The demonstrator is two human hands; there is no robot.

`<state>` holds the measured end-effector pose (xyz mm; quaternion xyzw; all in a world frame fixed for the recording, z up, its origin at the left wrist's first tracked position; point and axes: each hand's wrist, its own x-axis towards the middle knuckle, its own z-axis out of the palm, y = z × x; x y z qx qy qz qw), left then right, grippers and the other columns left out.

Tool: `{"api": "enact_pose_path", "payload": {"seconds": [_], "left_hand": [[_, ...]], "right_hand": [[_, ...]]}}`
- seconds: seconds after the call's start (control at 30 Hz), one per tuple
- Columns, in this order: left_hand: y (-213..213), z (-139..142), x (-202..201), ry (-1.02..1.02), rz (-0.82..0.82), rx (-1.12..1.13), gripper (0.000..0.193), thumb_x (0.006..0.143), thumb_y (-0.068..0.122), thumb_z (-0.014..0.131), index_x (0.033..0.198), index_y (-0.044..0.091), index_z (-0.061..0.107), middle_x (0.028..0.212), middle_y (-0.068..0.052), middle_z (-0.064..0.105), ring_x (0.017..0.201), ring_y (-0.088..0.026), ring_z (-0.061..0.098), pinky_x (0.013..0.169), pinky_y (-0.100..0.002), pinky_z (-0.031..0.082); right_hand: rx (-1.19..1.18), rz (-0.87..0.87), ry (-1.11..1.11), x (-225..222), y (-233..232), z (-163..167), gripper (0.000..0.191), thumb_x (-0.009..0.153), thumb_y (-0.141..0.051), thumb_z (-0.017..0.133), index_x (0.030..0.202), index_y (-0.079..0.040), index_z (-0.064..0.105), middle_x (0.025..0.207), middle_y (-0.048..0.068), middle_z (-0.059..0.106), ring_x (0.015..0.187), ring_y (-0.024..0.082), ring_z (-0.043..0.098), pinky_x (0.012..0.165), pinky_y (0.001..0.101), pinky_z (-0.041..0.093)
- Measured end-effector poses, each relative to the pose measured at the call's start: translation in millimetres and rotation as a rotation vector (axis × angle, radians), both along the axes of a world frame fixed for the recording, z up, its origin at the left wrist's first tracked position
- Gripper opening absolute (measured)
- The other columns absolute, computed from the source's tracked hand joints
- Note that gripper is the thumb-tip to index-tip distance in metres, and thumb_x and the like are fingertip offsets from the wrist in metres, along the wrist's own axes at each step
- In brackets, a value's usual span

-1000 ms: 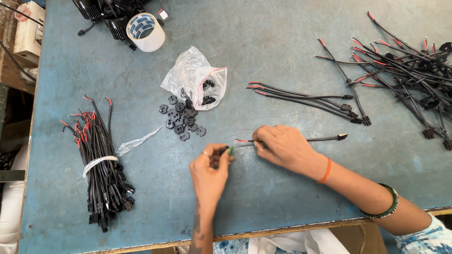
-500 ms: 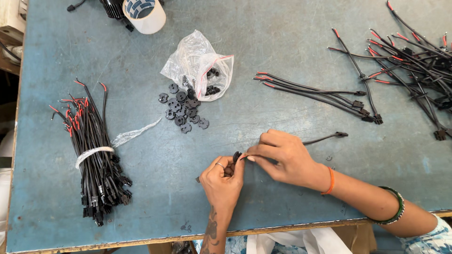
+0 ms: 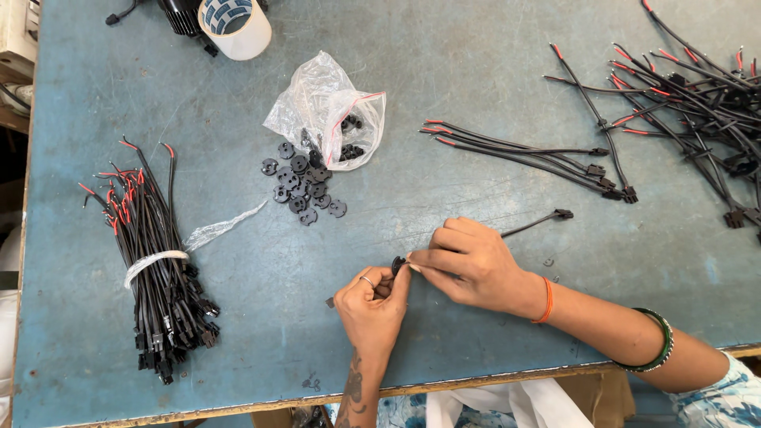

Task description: The person repeatedly picks small black plastic components and wires from a table, aligns the parts, and presses them together by hand. They place the assembled units on the table and continue the same process with additional components.

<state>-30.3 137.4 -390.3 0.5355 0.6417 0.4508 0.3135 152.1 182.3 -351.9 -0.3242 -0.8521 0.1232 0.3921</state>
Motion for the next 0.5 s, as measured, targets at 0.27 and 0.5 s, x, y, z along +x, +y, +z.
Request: {"api": "enact_pose_path", "payload": {"seconds": [0.27, 0.5], "left_hand": [[-0.6, 3.6, -0.4, -0.155, -0.009, -0.065, 0.018, 0.082, 0.007, 0.083, 0.073, -0.004, 0.072, 0.056, -0.002, 0.066, 0.045, -0.004, 0.058, 0.041, -0.022, 0.042], [-1.9, 1.6, 0.8, -0.099, -0.012, -0.057, 0.017, 0.082, 0.007, 0.083, 0.073, -0.003, 0.073, 0.056, -0.003, 0.067, 0.045, -0.005, 0.060, 0.041, -0.022, 0.043]], "right_hand": [[0.105, 0.030, -0.059, 2.2, 0.6, 2.2, 0.021, 0.080, -0.009, 0.083, 0.100, -0.008, 0.077, 0.077, 0.002, 0.055, 0.069, 0.019, 0.051, 0.060, 0.0341, 0.042], [0.226, 0.082, -0.093, 5.7, -0.2, 4.8, 0.022, 0.082, -0.009, 0.082, 0.103, -0.006, 0.076, 0.084, 0.002, 0.059, 0.075, 0.019, 0.056, 0.070, 0.0332, 0.048]]}}
